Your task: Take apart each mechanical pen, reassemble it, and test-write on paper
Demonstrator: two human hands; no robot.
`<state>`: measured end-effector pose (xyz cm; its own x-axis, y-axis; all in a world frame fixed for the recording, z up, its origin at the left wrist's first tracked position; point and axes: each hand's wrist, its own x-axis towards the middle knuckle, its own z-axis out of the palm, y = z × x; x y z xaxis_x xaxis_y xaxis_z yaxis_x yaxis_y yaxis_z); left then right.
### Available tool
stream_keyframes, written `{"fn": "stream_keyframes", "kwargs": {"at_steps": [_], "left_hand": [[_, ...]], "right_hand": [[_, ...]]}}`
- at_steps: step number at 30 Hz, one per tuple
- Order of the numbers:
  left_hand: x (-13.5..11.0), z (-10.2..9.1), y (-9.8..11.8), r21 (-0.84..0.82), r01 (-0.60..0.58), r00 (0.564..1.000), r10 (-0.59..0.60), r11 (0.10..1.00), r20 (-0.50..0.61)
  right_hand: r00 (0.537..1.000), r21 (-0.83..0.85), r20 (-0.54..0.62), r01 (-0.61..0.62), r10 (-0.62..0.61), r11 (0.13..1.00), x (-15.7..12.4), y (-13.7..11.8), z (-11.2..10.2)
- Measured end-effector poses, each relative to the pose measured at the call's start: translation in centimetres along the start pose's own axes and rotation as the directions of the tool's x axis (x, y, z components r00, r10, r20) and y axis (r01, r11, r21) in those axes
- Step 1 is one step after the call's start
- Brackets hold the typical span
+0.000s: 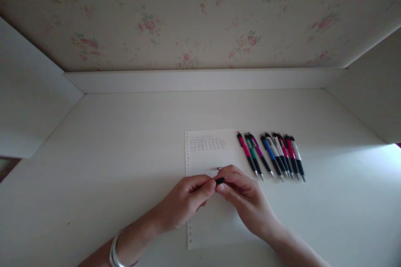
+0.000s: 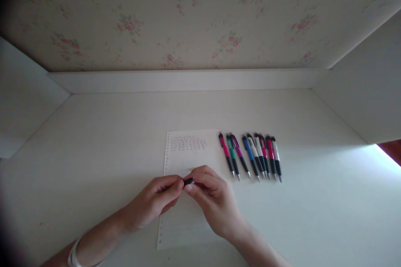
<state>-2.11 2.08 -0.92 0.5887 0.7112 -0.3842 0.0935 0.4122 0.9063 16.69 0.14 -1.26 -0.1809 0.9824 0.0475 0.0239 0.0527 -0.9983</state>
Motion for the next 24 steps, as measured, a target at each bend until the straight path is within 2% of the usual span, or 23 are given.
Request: {"fn": "stream_keyframes", "kwargs": {"at_steps": [6,12,15,17,20,22,24], "left_hand": [[0.0,0.1,0.4,0.06,-0.017,1.0,0.017,0.998,0.008],[0.0,0.3,0.0,0.072,-0.013,1.0,0.013,0.997,-0.001],[-0.1,0.3,-0.1,-0.018,0.036,0.999,-0.037,0.999,-0.03],[-0.1,0.3,-0.1,-0.096,0.061,0.997,-0.064,0.994,-0.038],[0.1,0.2,-0.1,-0.148,0.074,0.997,-0.079,0.986,-0.027],[0.2,0.2,-0.2,-0.164,0.077,0.996,-0.083,0.983,-0.026],[0.2,0.1,-0.3,-0.185,0.056,0.997,-0.064,0.981,-0.038]], "right_hand": [[0.999,0.002,-0.024,0.04,-0.04,0.999,-0.2,0.2,-0.1],[0.998,0.101,-0.062,-0.016,0.022,0.995,0.1,0.3,-0.1],[0.979,0.171,-0.19,-0.043,0.076,0.984,0.4,0.4,-0.8],[0.947,0.194,-0.308,-0.031,0.091,0.981,0.6,0.4,-1.6],[0.92,0.065,-0.385,-0.048,0.069,0.997,0.9,0.2,-2.6],[0.94,-0.133,-0.341,-0.074,0.024,0.988,1.0,0.0,-2.8],[0.965,-0.339,-0.26,-0.067,-0.024,0.938,0.9,0.0,-2.7]]}}
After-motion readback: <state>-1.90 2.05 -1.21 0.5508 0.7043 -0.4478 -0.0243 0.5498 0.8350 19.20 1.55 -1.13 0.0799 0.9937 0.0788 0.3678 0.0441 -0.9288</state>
